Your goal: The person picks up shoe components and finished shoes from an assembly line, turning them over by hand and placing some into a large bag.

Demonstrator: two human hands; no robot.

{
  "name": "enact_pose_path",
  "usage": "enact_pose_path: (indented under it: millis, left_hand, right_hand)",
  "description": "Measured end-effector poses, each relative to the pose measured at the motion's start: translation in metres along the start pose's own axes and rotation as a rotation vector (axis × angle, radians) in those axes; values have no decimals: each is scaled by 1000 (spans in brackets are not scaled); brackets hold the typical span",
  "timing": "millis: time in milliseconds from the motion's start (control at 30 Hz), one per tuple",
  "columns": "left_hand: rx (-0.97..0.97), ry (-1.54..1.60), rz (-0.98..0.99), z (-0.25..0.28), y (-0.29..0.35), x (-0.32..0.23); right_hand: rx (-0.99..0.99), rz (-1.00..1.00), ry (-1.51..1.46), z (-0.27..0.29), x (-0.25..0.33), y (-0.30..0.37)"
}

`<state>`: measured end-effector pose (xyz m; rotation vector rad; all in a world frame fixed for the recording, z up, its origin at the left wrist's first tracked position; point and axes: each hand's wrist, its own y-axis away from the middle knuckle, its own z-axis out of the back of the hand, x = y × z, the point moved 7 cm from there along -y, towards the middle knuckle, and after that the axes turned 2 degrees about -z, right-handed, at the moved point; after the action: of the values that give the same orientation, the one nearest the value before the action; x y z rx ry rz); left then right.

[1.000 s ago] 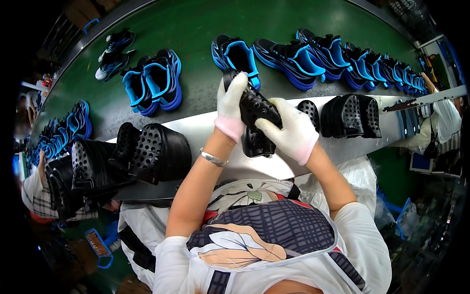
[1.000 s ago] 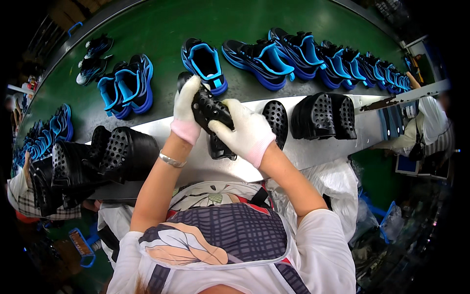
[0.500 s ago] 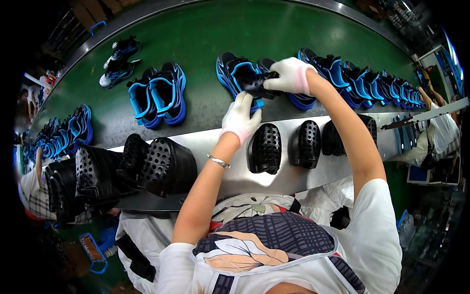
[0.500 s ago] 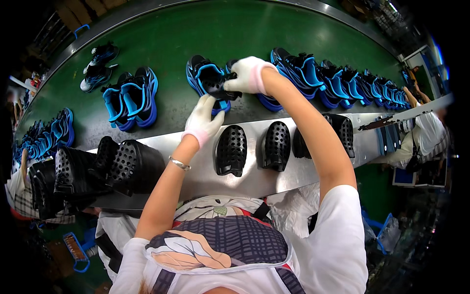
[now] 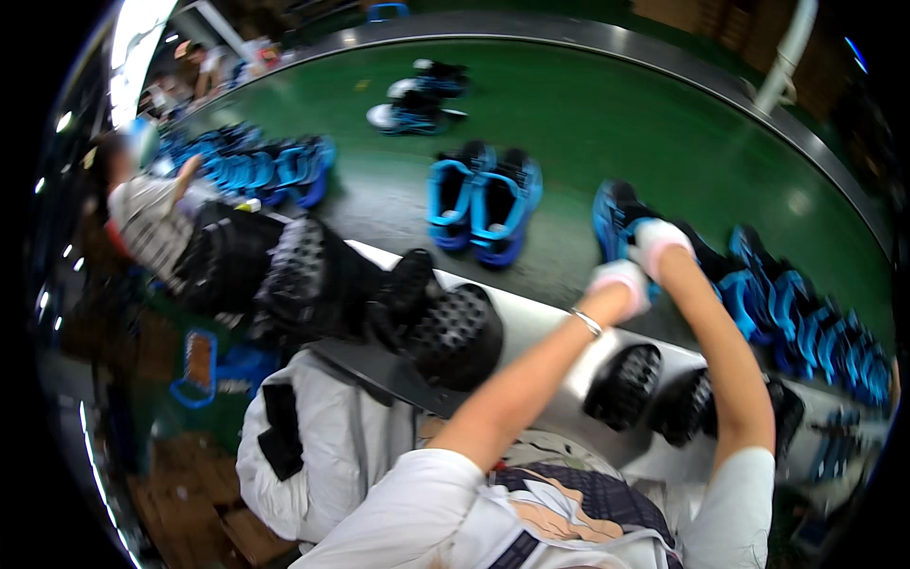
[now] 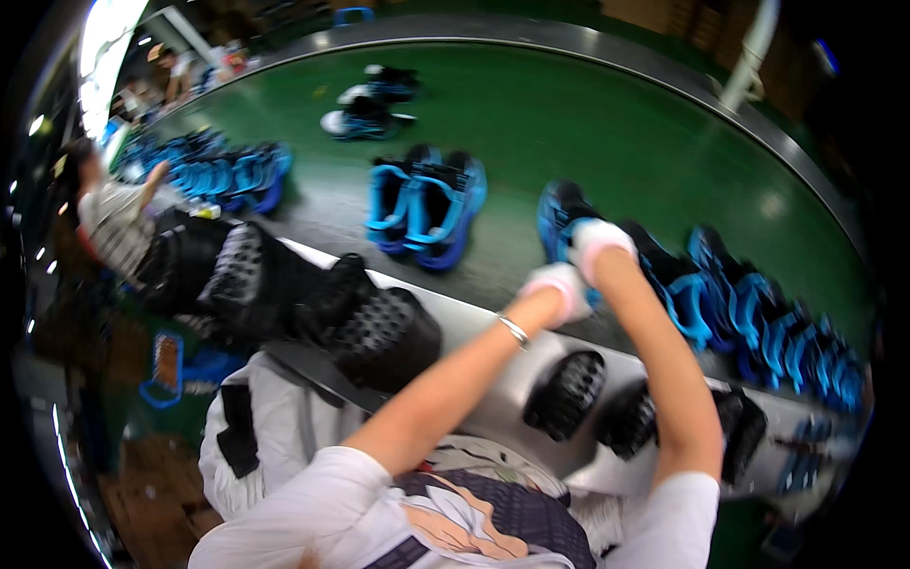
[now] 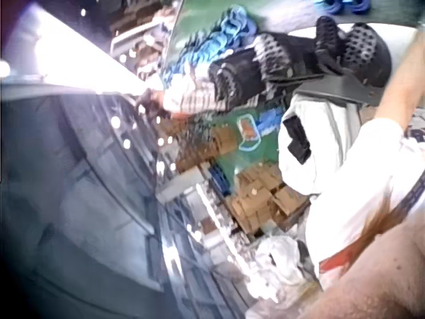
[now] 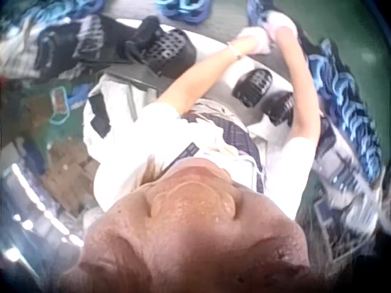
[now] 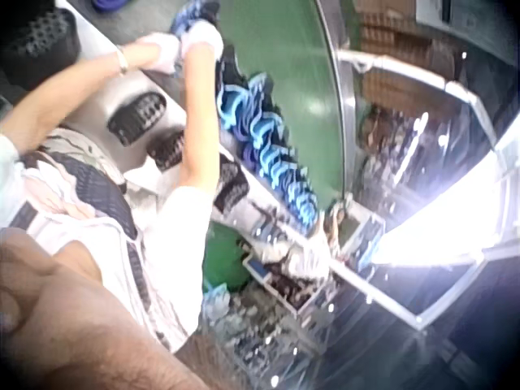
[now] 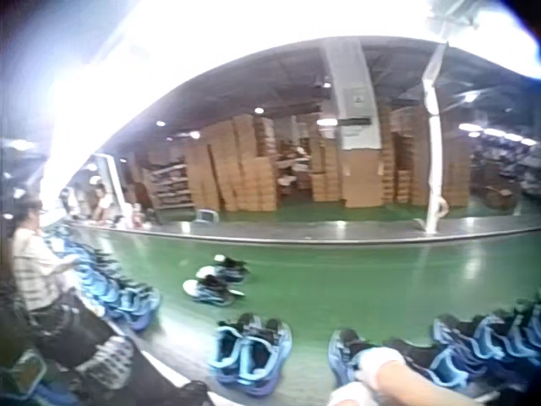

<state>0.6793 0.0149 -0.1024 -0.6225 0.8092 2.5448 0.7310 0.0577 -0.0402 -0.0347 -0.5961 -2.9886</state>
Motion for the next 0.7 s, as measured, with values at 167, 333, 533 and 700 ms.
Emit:
enact_pose_path:
  millis: [167, 333, 533, 700]
  left_hand:
    - [25, -45, -5, -18, -22, 6]
    - [92, 20, 135, -16, -14, 11]
    - [21, 61, 149, -16, -22, 19]
    - [52, 14, 157, -3, -6, 6]
  right_hand:
    - [-107, -19, -23, -17, -5, -25]
    - [-124, -31, -24, -12, -2, -18]
    - [-107, -104, 200, 7, 18, -3]
    - [-130, -112, 237, -2, 6, -21]
